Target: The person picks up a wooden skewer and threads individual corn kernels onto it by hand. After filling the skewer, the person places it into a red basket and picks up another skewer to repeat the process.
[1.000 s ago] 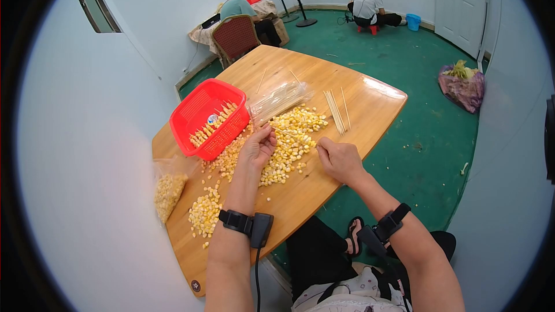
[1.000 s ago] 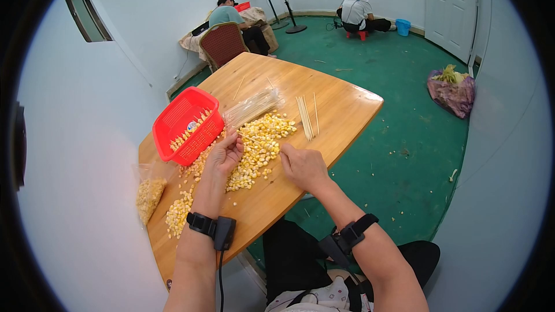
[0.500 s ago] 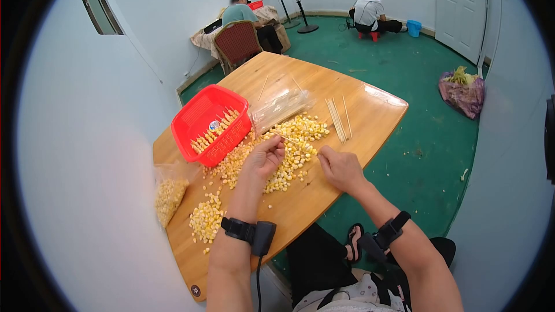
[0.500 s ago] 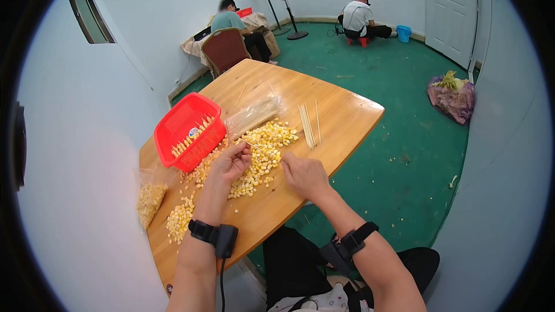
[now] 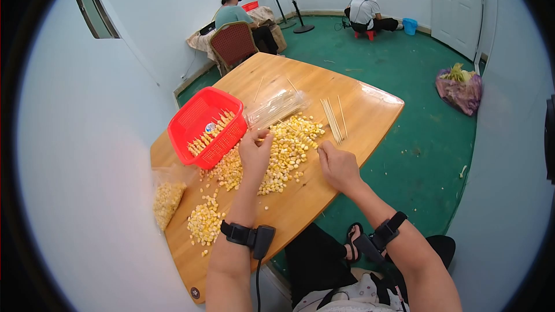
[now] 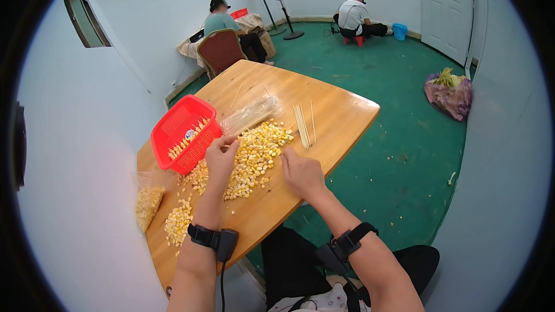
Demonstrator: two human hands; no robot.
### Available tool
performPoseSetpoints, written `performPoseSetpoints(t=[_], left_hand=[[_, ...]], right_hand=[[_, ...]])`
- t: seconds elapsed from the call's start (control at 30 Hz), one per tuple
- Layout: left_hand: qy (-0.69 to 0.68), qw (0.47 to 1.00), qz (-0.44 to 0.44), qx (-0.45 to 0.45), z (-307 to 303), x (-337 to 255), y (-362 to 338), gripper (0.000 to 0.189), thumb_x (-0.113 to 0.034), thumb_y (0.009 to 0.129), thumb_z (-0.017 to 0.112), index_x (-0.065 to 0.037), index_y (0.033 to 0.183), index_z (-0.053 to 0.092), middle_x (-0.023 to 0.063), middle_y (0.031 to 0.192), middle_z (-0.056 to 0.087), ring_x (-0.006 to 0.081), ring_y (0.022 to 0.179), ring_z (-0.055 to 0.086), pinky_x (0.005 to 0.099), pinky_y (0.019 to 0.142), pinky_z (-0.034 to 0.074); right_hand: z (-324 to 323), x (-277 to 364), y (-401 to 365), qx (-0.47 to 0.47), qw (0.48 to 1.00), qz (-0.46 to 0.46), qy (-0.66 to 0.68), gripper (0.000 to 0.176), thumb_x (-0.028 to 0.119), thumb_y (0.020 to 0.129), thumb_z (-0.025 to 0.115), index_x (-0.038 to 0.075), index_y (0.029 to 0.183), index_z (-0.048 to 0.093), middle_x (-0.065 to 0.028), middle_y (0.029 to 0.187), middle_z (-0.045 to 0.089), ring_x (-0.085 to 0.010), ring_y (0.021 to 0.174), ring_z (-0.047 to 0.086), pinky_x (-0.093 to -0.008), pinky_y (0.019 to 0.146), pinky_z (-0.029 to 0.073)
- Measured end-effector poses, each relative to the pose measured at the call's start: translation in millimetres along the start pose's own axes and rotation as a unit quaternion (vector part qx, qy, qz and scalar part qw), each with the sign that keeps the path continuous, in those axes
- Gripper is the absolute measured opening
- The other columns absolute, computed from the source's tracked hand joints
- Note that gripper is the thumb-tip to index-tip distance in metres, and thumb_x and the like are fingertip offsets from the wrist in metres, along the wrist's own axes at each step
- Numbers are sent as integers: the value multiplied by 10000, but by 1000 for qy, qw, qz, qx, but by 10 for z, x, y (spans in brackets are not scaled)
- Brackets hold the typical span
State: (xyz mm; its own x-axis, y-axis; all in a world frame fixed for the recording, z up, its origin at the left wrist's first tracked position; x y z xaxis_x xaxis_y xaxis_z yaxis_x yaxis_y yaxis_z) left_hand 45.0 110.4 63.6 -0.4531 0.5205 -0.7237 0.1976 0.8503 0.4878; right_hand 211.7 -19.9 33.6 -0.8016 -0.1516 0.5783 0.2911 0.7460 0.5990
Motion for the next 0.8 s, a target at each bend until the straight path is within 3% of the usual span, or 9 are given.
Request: performPoseSetpoints(t=[0.1, 0.2, 0.3, 0.5, 0.6, 0.7, 0.8], left_hand=[[83, 984, 156, 2, 32, -250, -85, 102, -22, 761, 619, -7, 857, 652, 91, 822, 589, 200, 671, 561, 284, 619, 464], [146, 946, 284, 62, 287, -451, -260, 142, -12, 748, 598, -11, 882, 647, 132, 857, 577, 264, 791, 553, 331, 732, 450], [165, 955, 220, 110, 368, -362, -248, 153, 0, 738, 587, -9, 879, 645, 145, 879, 574, 288, 878, 528, 360, 803, 420], [132, 964, 222, 62, 277, -384, -232, 154, 4, 728, 585, -21, 866, 649, 136, 861, 583, 287, 844, 534, 363, 762, 429], [134, 938, 309, 87, 349, -569, -314, 139, -5, 720, 592, -32, 842, 655, 118, 829, 587, 280, 849, 537, 365, 747, 431], [196, 919, 314, 134, 496, -502, -383, 118, -21, 713, 612, -38, 821, 657, 108, 816, 592, 276, 835, 546, 361, 732, 434], [190, 937, 266, 128, 428, -429, -304, 101, -31, 707, 626, -34, 804, 654, 100, 810, 593, 274, 811, 554, 359, 721, 436]], right_hand=[[-8, -5, 0, -9, 1000, 2, -10, 123, 205, 872, 481, 85, 848, 490, -141, 521, 535, -336, 501, 557, -436, 466, 429], [-7, 2, 1, -15, 1000, -4, -8, 124, 203, 871, 482, 83, 842, 494, -137, 522, 537, -329, 496, 557, -430, 463, 429], [-21, 0, -14, -16, 1000, -1, -12, 128, 201, 870, 483, 80, 830, 497, -135, 522, 538, -324, 493, 556, -427, 462, 430], [-17, 7, -5, -14, 1000, -2, -10, 132, 203, 870, 484, 81, 824, 503, -133, 521, 539, -323, 492, 557, -427, 462, 429], [-22, 13, -4, -15, 1000, 0, -17, 131, 202, 869, 486, 79, 827, 504, -134, 520, 538, -324, 492, 557, -426, 463, 430], [-20, 22, -2, -17, 1000, -3, -14, 130, 200, 866, 490, 78, 826, 505, -134, 518, 537, -323, 490, 556, -425, 463, 430], [-34, 16, -7, -20, 1000, -5, -8, 129, 198, 863, 495, 78, 819, 505, -133, 514, 534, -322, 486, 555, -425, 460, 429]])
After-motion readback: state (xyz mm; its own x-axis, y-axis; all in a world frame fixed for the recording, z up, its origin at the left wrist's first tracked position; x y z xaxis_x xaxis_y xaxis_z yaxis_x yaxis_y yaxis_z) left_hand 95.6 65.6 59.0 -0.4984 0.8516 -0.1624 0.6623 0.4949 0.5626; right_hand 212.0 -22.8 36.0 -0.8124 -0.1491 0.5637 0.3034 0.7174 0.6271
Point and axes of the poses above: each hand's wrist, its own y-axis towards the middle knuckle, its own z-axis out of the palm, x = y × z, the point moved 10 cm from there along y, towards the middle knuckle
